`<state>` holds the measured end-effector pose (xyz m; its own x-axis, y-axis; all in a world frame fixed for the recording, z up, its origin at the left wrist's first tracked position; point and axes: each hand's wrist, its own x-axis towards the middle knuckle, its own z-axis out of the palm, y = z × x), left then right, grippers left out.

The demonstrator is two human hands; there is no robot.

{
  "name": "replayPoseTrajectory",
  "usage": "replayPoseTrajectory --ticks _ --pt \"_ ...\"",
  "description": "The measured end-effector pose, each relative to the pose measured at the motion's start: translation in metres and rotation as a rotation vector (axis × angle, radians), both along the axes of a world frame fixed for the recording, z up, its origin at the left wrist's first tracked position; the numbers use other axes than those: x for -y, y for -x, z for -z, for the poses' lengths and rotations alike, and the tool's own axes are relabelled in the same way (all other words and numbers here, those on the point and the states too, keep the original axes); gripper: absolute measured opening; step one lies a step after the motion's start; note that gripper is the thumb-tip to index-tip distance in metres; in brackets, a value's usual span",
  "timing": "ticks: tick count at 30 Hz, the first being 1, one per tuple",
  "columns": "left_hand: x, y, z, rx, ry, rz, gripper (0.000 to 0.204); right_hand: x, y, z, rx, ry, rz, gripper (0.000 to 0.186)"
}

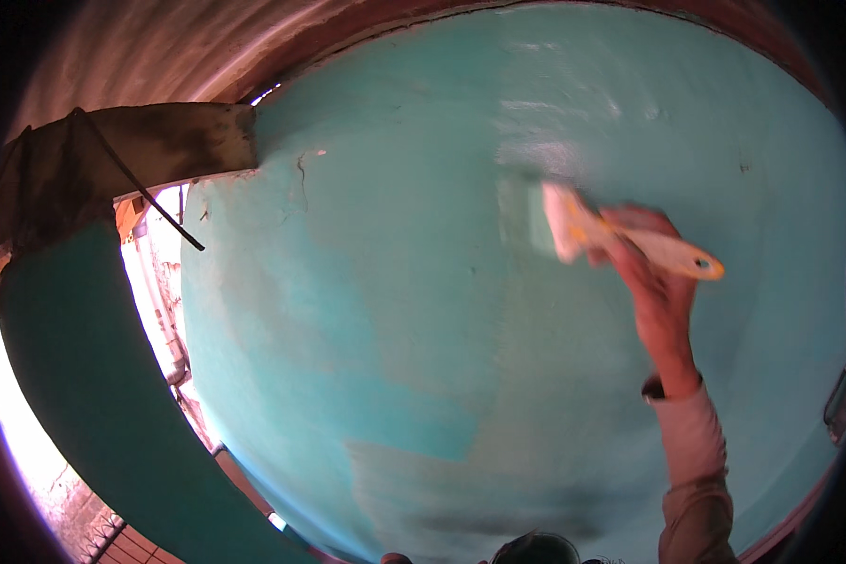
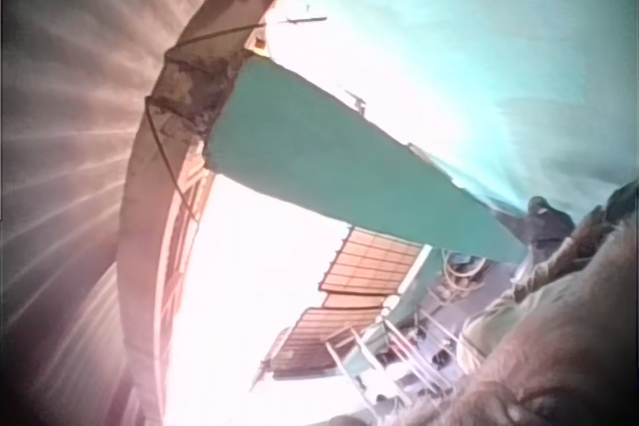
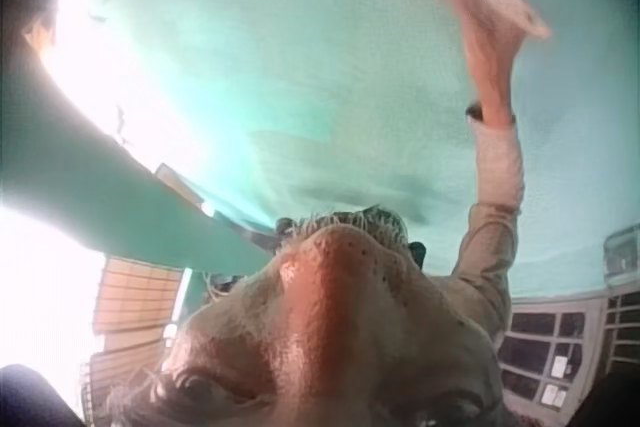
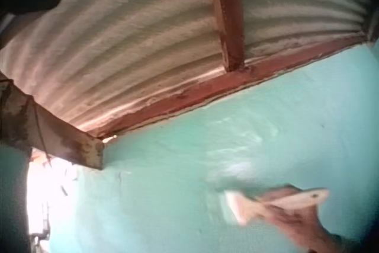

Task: The person paints a ceiling with green paint using a brush and a paint can. They repeatedly dip the brush into the can and apply paint to the ceiling surface in broad strokes.

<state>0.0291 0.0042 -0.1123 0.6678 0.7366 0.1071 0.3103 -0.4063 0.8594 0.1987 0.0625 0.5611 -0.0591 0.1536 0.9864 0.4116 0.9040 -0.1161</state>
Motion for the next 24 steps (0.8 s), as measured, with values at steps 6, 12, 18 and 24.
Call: replayPoseTrajectory --ticks 6,12,18,24 --pt "-0.001 -0.012 0.018 -0.020 -0.050 0.032 0.063 -0.056 0.063 -0.121 0.480 -0.770 0.389 0.021" --pt "0.002 -0.004 0.027 -0.045 -0.090 0.012 0.061 -0.104 0.113 -0.148 0.003 -0.328 0.011 0.014" --pt "0.003 -0.003 0.035 -0.060 -0.126 0.009 0.060 -0.140 0.122 -0.181 -0.120 -0.214 0.065 0.018" --pt "0.006 -0.009 0.042 -0.066 -0.156 0.016 0.058 -0.143 0.108 -0.197 -0.146 -0.213 0.197 0.022"
